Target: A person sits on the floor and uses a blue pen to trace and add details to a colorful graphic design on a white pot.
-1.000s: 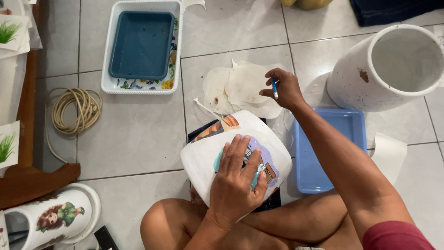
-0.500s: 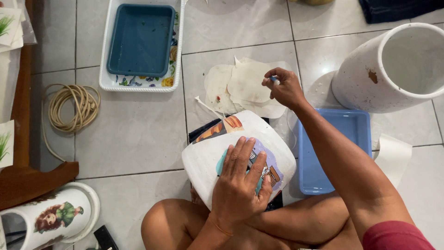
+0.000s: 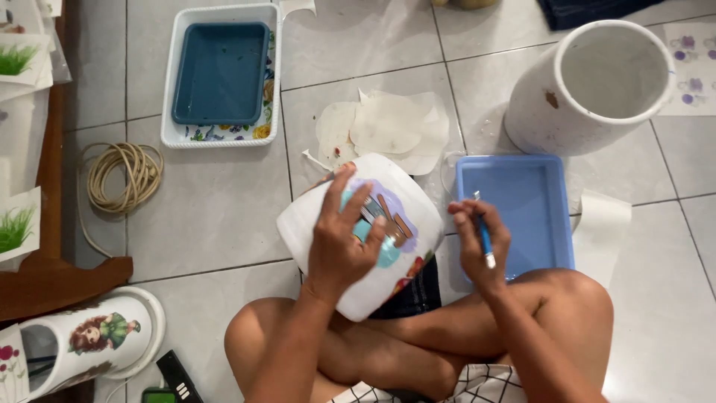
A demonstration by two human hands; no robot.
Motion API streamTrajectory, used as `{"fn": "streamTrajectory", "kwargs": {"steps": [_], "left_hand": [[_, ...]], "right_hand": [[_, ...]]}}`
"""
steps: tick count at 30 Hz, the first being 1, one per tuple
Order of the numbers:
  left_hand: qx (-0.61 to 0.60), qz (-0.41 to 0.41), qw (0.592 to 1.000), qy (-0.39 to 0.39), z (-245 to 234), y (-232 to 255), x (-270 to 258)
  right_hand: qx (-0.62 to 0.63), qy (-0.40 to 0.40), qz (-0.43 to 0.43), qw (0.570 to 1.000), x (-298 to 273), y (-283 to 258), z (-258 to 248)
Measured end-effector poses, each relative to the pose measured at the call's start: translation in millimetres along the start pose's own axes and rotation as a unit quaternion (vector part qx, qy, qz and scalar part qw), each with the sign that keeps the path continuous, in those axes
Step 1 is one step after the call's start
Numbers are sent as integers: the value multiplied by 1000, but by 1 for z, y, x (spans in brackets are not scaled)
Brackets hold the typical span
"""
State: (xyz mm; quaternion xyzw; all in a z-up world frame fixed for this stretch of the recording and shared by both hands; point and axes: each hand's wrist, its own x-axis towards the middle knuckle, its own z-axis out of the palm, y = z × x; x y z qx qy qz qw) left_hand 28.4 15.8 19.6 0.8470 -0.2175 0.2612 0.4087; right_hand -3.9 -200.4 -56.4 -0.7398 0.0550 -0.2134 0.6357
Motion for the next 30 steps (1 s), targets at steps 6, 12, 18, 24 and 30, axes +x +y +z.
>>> {"fn": "streamTrajectory", "kwargs": {"steps": [6,12,18,24,30], "left_hand": [[-35,-30,999,-2,-13,-20,16],[-56,-36,997,32,-16,-44,25],[-34,-185,965,182,-50,-23,-1],[-277,-542,747,267,-32,25,-34],[-425,-580,663,207,-42,47,-15]], "right_hand": [[107,-17,53,993,-19,17,24],[122,-8,79,989,-6,20,39],[119,-2,100,988,-4,19,43],[121,-18,114,986,-4,20,37],[95,-31,105,989,-10,21,35]]}}
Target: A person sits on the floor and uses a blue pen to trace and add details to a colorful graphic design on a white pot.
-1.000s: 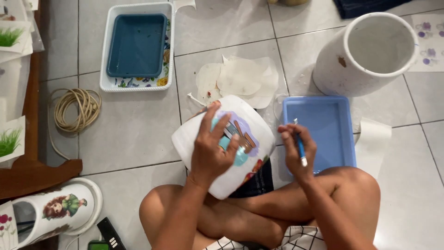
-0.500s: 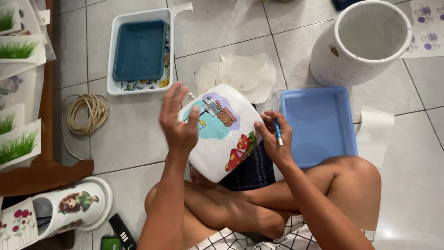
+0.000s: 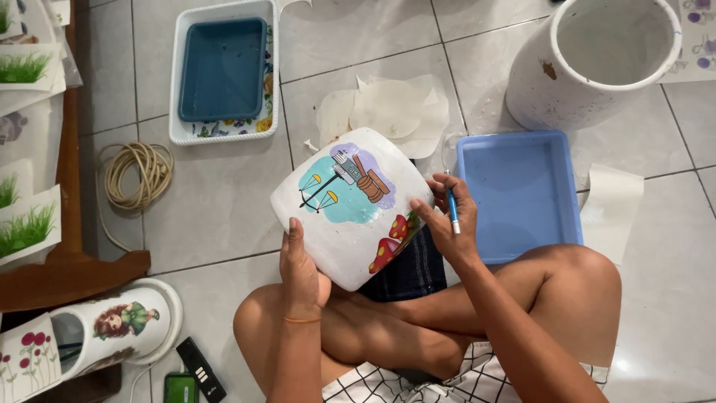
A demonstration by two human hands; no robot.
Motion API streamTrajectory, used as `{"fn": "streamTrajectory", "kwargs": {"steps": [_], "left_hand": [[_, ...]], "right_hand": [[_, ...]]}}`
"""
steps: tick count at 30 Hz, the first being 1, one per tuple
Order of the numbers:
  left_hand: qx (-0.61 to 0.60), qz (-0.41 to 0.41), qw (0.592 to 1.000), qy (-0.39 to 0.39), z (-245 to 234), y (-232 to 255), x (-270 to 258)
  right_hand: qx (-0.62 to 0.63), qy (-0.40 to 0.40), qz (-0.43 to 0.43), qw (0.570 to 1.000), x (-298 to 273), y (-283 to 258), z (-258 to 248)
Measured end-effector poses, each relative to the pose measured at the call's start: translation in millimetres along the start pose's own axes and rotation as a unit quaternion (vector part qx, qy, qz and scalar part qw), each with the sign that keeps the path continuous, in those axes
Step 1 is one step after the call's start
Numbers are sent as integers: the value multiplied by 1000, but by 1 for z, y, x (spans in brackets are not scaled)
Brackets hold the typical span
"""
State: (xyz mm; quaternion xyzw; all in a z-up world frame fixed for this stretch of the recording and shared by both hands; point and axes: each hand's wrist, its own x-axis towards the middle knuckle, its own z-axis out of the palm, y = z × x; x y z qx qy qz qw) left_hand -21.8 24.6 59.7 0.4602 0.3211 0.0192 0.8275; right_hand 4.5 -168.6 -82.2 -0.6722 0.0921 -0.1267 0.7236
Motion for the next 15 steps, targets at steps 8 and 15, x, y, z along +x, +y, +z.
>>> {"fn": "streamTrajectory", "kwargs": {"steps": [8,15], "left_hand": [[-79,-99,987,-101,-23,-9,36],[-120,-159,974,-107,-41,-30,61]], "right_hand": [[36,9,8,999,6,-21,-1],[-61,33,4,998,16,-37,18]]}}
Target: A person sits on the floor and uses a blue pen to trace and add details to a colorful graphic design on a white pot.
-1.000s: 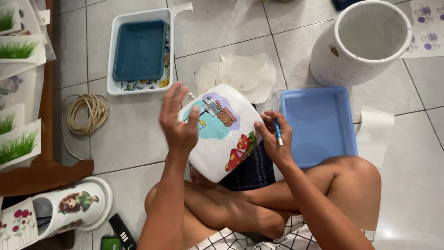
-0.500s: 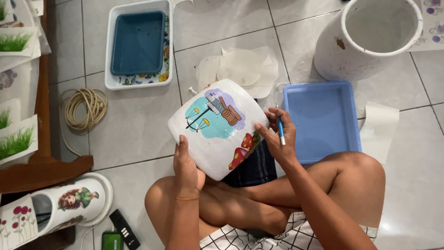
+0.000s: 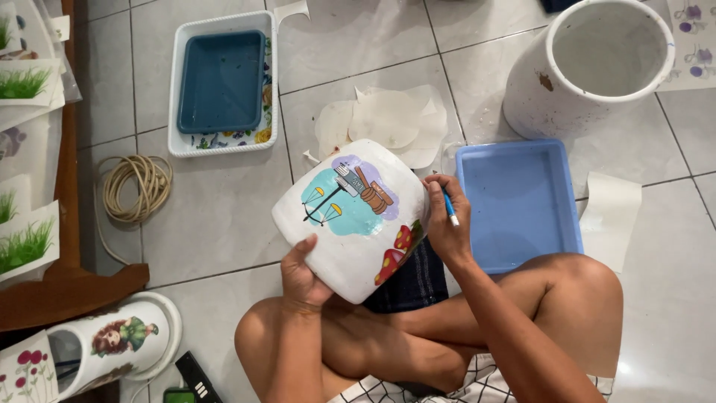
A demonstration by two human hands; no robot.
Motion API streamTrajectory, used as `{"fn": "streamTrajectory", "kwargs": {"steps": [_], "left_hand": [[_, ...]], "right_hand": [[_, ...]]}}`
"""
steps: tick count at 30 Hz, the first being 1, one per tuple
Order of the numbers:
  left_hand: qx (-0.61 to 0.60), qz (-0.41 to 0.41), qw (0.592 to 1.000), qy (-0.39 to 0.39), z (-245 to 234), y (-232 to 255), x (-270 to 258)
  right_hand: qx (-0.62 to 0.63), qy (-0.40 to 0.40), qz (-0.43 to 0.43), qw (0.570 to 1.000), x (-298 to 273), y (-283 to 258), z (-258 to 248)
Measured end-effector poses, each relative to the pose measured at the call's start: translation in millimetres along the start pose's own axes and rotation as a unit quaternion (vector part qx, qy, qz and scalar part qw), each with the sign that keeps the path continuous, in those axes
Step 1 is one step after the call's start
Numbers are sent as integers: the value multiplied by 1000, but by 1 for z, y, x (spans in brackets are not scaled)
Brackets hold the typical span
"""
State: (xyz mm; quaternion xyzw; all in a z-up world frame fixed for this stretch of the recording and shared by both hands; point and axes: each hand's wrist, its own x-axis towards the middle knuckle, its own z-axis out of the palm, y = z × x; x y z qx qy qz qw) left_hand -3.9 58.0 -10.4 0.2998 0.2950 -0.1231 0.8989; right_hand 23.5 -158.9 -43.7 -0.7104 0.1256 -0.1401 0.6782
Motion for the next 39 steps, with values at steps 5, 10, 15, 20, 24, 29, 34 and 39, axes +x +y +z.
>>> {"fn": "streamTrajectory", "kwargs": {"steps": [5,10,15,20,24,29,34,39], "left_hand": [[-58,-31,997,28,50,-10,-26],[-187,18,978,91,74,-44,-54],[-276,53,945,-167,16,-98,-47],[-269,19,962,-37,34,-81,-54],[-267,-26,959,86,39,-74,-56],[-227,-34,970,79,27,-74,-53],[-163,-25,984,67,35,-48,-49],[-38,-45,996,68,65,4,-44]], "right_hand": [[-60,-35,40,997,48,-7,-3],[-107,-173,46,978,87,-52,4],[-149,-291,84,941,97,-82,24],[-140,-309,74,938,96,-60,27],[-114,-297,108,942,90,-55,24],[-53,-274,98,955,87,-26,7],[-41,-198,132,970,63,-17,-21],[191,-29,135,972,-6,26,-58]]}}
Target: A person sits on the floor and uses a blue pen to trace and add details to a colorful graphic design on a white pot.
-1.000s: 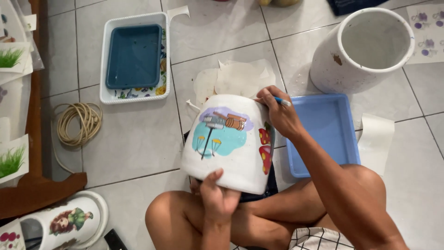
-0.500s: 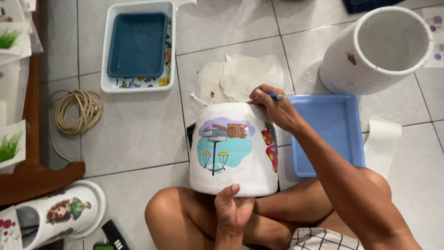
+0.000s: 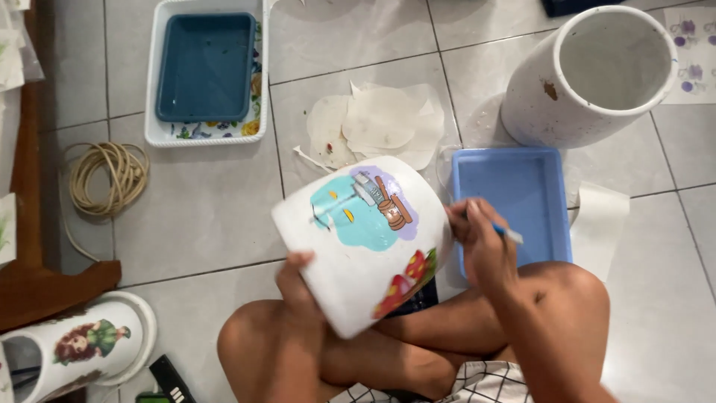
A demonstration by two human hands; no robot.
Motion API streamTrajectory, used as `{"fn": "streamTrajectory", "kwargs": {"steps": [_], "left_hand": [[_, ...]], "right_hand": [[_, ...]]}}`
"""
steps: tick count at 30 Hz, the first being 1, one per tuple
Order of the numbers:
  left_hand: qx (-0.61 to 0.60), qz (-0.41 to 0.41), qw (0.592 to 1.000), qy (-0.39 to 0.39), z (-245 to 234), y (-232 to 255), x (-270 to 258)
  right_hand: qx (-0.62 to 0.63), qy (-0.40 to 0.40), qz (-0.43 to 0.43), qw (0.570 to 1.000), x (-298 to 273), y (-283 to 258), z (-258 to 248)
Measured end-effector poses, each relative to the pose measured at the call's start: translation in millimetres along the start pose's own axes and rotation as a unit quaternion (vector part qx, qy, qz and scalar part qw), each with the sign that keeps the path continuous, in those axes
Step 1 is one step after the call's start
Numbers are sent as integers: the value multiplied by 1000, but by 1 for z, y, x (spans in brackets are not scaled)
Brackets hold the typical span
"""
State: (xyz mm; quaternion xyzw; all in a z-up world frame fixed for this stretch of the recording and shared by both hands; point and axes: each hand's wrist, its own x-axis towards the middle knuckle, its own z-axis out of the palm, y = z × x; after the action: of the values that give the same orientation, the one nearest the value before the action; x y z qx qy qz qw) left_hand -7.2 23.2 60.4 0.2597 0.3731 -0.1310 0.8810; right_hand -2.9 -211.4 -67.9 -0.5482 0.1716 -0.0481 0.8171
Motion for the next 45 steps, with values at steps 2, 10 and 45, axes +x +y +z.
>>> {"fn": "streamTrajectory", "kwargs": {"steps": [2,10,45], "left_hand": [[43,-31,995,-84,-15,22,35],[311,-226,895,-226,20,59,95],[748,291,596,-5,37,46,95]], "right_hand": [[49,11,7,999,-46,-10,8],[169,143,8,975,-143,7,37],[-241,-29,-403,882,-48,1,15]]}}
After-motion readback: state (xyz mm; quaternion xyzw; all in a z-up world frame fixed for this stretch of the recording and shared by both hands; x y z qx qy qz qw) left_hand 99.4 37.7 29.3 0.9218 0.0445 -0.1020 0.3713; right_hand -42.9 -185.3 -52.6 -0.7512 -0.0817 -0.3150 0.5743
